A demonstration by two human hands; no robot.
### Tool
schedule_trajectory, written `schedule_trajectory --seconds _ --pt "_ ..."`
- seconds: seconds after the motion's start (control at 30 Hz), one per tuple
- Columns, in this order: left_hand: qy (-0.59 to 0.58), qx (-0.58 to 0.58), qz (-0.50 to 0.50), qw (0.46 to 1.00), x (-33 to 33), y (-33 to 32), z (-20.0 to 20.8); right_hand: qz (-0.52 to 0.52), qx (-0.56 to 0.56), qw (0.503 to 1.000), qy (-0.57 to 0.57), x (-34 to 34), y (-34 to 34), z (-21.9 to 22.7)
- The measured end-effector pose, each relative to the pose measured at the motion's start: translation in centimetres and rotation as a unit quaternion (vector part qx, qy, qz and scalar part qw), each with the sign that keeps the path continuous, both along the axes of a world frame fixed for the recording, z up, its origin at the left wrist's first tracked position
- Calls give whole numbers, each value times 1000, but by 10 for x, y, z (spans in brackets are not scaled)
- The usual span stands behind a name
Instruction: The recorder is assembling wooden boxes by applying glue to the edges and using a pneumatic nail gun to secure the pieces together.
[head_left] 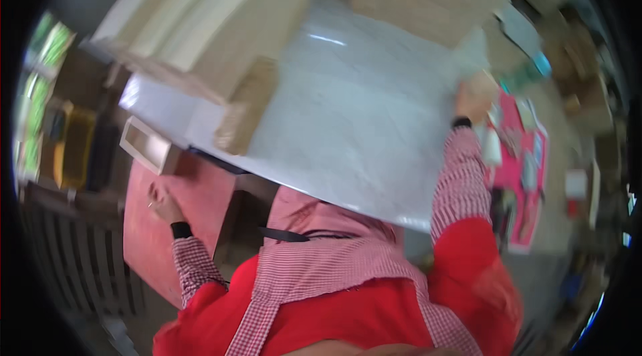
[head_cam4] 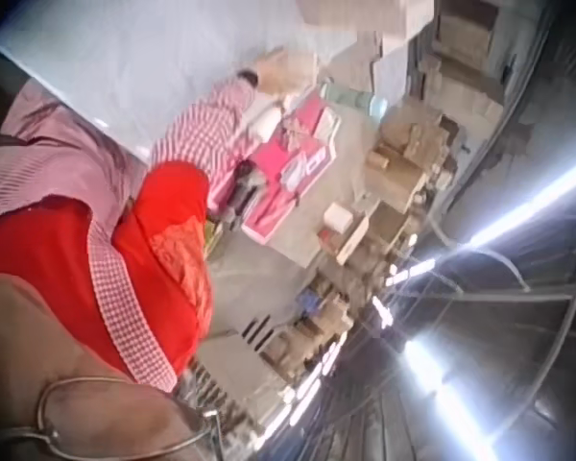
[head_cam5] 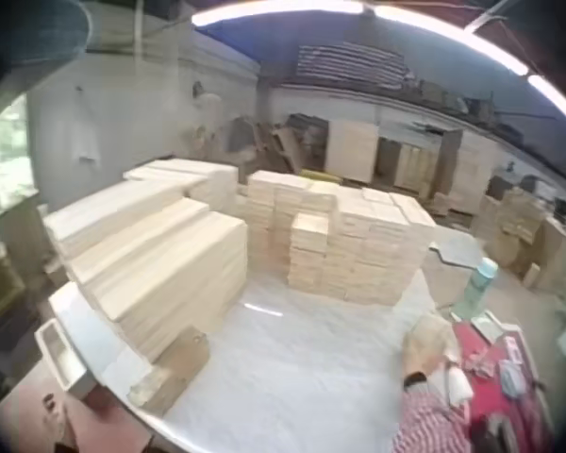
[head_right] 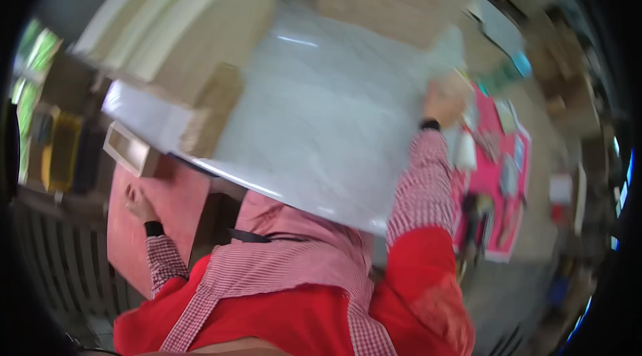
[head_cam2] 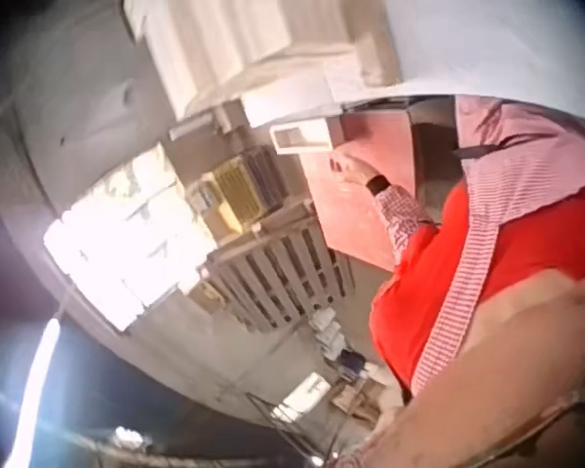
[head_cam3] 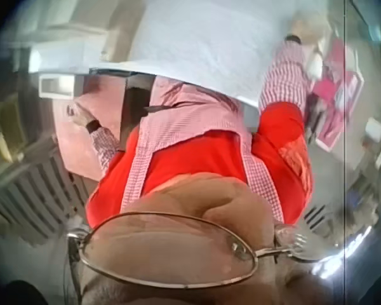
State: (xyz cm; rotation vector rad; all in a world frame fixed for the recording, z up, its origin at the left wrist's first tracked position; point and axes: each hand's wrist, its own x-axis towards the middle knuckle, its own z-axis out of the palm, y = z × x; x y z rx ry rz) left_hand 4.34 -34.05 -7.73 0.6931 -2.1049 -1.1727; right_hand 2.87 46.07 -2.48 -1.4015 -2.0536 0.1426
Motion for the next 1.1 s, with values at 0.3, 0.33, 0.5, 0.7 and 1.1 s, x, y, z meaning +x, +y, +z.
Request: schedule_trajectory --seconds 0.3,0.33,0.5,0.7,1.1 --pt "263 -253 -106 925 -23 158 196 -42 -45 996 62 8 -16 5" --pt "288 -289 -141 902 -37 177 219 -40 -49 995 82 11 -5 -4" --pt "80 -369 -376 846 -139 235 294 -27 -5 993 113 49 -7 17" --pt "-252 -526 -366 725 -209 285 308 235 86 938 240 125 -94 51" --pt "-165 -476 -296 812 -211 300 299 313 -68 925 207 221 -194 16"
